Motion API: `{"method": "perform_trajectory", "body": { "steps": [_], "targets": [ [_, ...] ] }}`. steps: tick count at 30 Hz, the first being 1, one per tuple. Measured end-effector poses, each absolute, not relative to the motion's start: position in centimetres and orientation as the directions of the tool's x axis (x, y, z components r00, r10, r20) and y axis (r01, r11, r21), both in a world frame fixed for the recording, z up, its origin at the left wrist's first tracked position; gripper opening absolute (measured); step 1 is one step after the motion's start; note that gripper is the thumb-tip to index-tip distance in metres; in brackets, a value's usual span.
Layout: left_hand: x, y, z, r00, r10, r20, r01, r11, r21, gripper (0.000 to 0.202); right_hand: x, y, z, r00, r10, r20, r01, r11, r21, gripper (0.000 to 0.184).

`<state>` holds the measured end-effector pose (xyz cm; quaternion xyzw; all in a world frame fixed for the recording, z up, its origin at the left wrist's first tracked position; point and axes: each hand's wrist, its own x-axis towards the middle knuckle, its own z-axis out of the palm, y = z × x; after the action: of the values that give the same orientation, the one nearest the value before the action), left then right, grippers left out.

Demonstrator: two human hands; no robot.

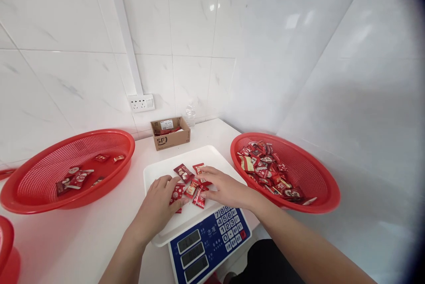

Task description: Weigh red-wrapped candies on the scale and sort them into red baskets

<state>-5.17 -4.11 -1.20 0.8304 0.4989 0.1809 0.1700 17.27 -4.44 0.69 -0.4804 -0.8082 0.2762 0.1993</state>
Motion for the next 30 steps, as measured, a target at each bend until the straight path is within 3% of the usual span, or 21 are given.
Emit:
{"method": "perform_trajectory", "body": {
  "steps": [6, 9, 11, 14, 17, 19, 23, 30],
  "targets": [
    [-6.1, -4.3, -0.9, 0.522, 0.852, 0.042, 0.722, -0.467, 0.510, 0.047, 16.9, -4.7, 0.1, -0.541, 0.841, 0.029, 0.707, 0.473, -0.525, 0.046],
    [-5.8, -4.2, -1.0, 0.518, 0.854, 0.053, 0.713, -0.465, 0.525, 0.041, 16.8, -5.0, 0.4, -0.562, 0.827, -0.008, 0.713, 0.480, -0.512, 0.044],
    [-5.4, -4.0, -1.2, 0.493, 0.867, 0.077, 0.718, -0.456, 0.526, 0.041, 17.5, -5.1, 1.0, -0.537, 0.842, 0.040, 0.705, 0.475, -0.526, 0.042],
    [-5.1, -3.8, -1.3, 0.454, 0.885, 0.106, 0.739, -0.440, 0.510, 0.040, 20.5, -4.5, 1.8, -0.359, 0.920, 0.159, 0.745, 0.385, -0.546, 0.040],
    [-5.2, -3.5, -1.3, 0.415, 0.892, 0.177, 0.740, -0.444, 0.505, 0.039, 25.9, -3.6, 1.9, -0.091, 0.977, 0.195, 0.829, 0.183, -0.529, 0.039],
    [-5.4, -3.3, -1.3, 0.370, 0.903, 0.218, 0.740, -0.429, 0.519, 0.038, 30.0, -3.5, 1.5, 0.027, 0.996, 0.086, 0.875, 0.018, -0.484, 0.042],
    [-6.0, -2.6, -1.7, 0.268, 0.941, 0.206, 0.755, -0.338, 0.561, 0.040, 36.2, -4.4, 0.0, 0.143, 0.964, -0.225, 0.941, -0.203, -0.272, 0.052],
    [-6.1, -1.9, -3.0, 0.292, 0.932, 0.214, 0.769, -0.361, 0.527, 0.037, 39.0, -5.6, -3.2, 0.269, 0.895, -0.355, 0.920, -0.348, -0.180, 0.063]
  ]
}}
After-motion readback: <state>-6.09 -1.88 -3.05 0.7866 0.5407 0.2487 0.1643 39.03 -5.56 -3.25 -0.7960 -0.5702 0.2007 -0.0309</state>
